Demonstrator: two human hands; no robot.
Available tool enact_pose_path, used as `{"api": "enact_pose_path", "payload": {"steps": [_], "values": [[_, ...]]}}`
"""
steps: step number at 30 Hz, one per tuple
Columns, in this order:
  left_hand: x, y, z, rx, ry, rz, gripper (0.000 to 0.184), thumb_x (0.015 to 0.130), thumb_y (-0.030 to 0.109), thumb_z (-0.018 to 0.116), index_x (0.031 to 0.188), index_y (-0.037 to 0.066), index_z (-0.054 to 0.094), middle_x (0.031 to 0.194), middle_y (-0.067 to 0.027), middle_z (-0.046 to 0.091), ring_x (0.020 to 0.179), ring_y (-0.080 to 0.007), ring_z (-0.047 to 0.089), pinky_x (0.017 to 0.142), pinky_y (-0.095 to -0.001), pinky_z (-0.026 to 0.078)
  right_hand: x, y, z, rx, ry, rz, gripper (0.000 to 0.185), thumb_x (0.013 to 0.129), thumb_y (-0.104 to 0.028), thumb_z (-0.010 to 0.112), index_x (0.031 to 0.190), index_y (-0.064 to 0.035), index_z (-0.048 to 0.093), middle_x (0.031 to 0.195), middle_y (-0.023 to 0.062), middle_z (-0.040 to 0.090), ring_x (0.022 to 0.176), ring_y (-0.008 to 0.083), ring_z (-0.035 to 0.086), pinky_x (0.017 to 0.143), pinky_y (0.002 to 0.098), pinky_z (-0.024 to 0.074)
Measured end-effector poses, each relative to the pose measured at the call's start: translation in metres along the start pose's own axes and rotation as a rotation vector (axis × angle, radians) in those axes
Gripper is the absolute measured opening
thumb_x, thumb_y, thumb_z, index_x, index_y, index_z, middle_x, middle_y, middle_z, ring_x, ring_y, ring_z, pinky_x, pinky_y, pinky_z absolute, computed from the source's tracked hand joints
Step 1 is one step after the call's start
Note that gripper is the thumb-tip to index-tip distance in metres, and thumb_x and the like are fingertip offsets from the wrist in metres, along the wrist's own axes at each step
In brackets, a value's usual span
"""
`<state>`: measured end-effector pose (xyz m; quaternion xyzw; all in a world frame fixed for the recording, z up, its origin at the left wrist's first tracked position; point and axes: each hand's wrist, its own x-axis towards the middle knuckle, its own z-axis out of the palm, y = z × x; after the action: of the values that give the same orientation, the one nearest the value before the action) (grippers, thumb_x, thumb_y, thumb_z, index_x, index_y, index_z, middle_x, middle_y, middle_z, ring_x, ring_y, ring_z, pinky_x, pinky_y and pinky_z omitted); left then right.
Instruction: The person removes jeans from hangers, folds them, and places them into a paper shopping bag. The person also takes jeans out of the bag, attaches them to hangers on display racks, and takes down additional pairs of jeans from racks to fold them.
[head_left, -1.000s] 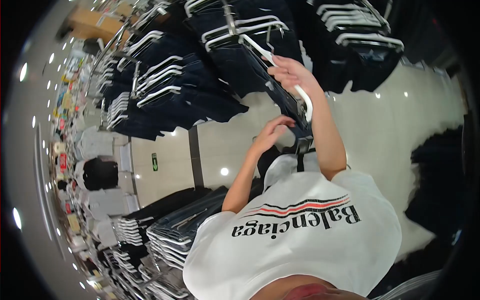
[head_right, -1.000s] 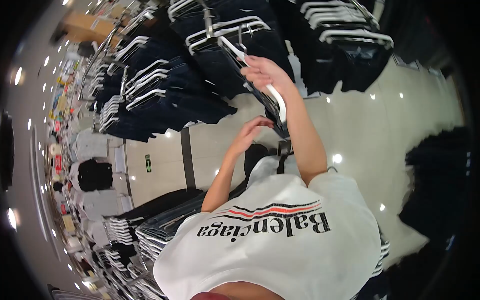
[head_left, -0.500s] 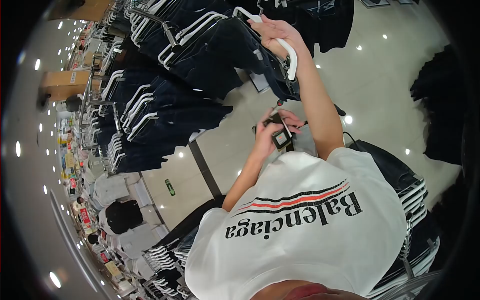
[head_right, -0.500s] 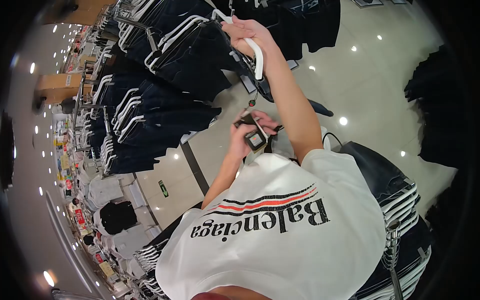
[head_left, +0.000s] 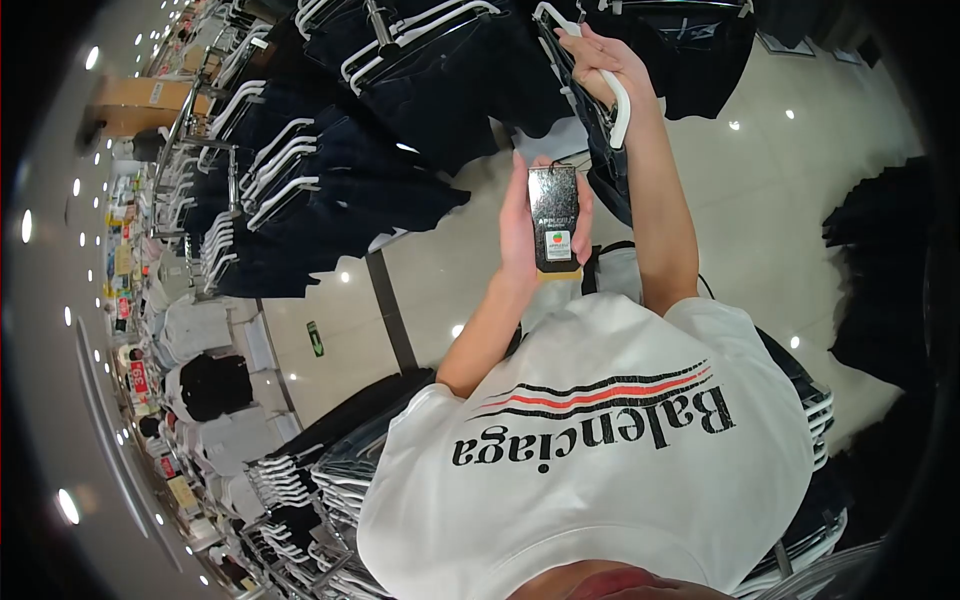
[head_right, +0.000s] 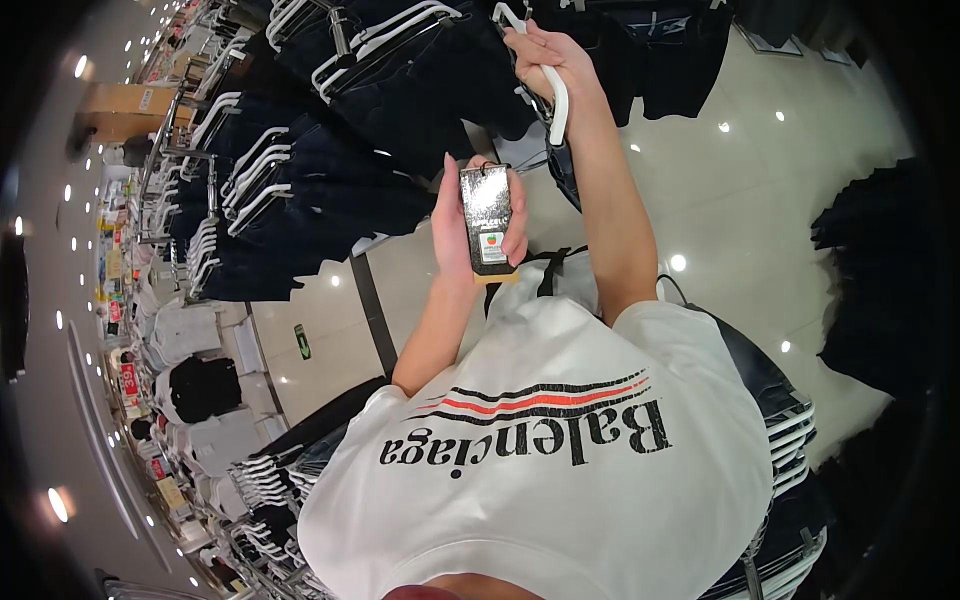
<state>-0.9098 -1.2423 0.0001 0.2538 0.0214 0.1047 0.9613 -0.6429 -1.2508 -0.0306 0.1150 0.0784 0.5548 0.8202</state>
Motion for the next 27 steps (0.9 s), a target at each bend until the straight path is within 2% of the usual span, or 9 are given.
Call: {"api": "enact_pose_path", "payload": {"steps": [5,8,10,12,13,15,17,21,27], "values": [[0.003,0.003,0.005,0.027,0.048,-0.025,0.044,0.112,0.052,0.026,0.109,0.017,0.053,0.084,-0.0201,0.055,0.044,-0.0240,0.051,0.035,-0.0352,0.044,-0.004,0.013,0.008,-0.049,0.049,0.031,0.046,0.113,-0.016,0.038,0.149,0.0111,0.030,0.072,0.0147,0.050,0.035,0.0071,0.028,0.034,0.0166,0.0323],[0.007,0.003,0.005,0.129,0.056,0.022,0.047,0.112,0.054,0.024,0.108,0.017,0.053,0.083,-0.0183,0.055,0.045,-0.0235,0.051,0.039,-0.0342,0.045,0.006,-0.002,-0.011,-0.051,-0.021,0.064,0.044,0.113,-0.015,0.039,0.146,0.0139,0.031,0.074,0.0125,0.048,0.036,0.0068,0.028,0.033,0.0163,0.0309],[0.007,0.002,0.005,0.166,0.076,0.061,0.034,0.113,0.045,0.036,0.107,0.015,0.052,0.082,-0.0142,0.056,0.049,-0.0206,0.054,0.045,-0.0324,0.048,0.013,-0.008,-0.018,-0.029,-0.027,0.115,0.043,0.112,-0.014,0.040,0.144,0.0148,0.032,0.075,0.0117,0.047,0.036,0.0067,0.028,0.033,0.0161,0.0308],[0.014,-0.002,-0.018,0.575,0.115,0.195,0.018,0.110,0.028,0.053,0.105,0.011,0.051,0.083,-0.0110,0.058,0.053,-0.0163,0.054,0.049,-0.0300,0.047,0.018,-0.011,-0.023,-0.008,-0.038,0.161,0.042,0.112,-0.014,0.041,0.141,0.0158,0.033,0.076,0.0109,0.046,0.036,0.0067,0.029,0.033,0.0159,0.0307],[0.017,0.007,-0.018,0.449,0.019,0.132,0.013,0.103,0.009,0.063,0.107,0.006,0.050,0.091,-0.0101,0.062,0.069,-0.0197,0.068,0.060,-0.0333,0.058,0.017,-0.008,-0.022,-0.010,-0.036,0.157,0.042,0.112,-0.014,0.042,0.140,0.0163,0.033,0.077,0.0109,0.046,0.036,0.0068,0.029,0.033,0.0161,0.0309],[0.017,0.002,-0.008,0.510,0.105,0.098,0.013,0.103,0.006,0.061,0.110,0.005,0.050,0.097,-0.0124,0.063,0.081,-0.0258,0.072,0.070,-0.0380,0.062,0.015,-0.004,-0.019,-0.023,-0.024,0.137,0.041,0.112,-0.016,0.044,0.135,0.0167,0.037,0.077,0.0098,0.046,0.035,0.0069,0.029,0.033,0.0170,0.0318],[0.021,0.003,0.004,0.538,0.153,0.054,0.026,0.101,-0.007,0.055,0.125,0.001,0.049,0.125,-0.0194,0.060,0.118,-0.0415,0.067,0.097,-0.0511,0.062,0.016,0.003,-0.017,-0.043,-0.063,0.136,0.034,0.112,-0.015,0.043,0.130,0.0134,0.039,0.075,0.0088,0.046,0.036,0.0068,0.028,0.033,0.0163,0.0312],[0.024,0.008,0.012,0.583,0.042,0.035,0.053,0.094,-0.016,0.047,0.144,0.000,0.041,0.148,-0.0205,0.047,0.128,-0.0415,0.060,0.096,-0.0523,0.062,0.017,0.014,0.002,-0.087,-0.048,0.117,0.025,0.111,-0.015,0.043,0.123,0.0071,0.043,0.067,0.0030,0.041,0.038,0.0061,0.027,0.033,0.0160,0.0280],[0.027,0.011,0.004,0.639,-0.017,0.055,0.061,0.093,-0.016,0.049,0.150,0.001,0.037,0.149,-0.0208,0.046,0.125,-0.0384,0.062,0.093,-0.0512,0.063,0.020,0.019,0.004,-0.101,-0.050,0.123,0.026,0.111,-0.016,0.044,0.124,0.0067,0.043,0.067,0.0028,0.039,0.037,0.0055,0.025,0.033,0.0154,0.0280]]}}
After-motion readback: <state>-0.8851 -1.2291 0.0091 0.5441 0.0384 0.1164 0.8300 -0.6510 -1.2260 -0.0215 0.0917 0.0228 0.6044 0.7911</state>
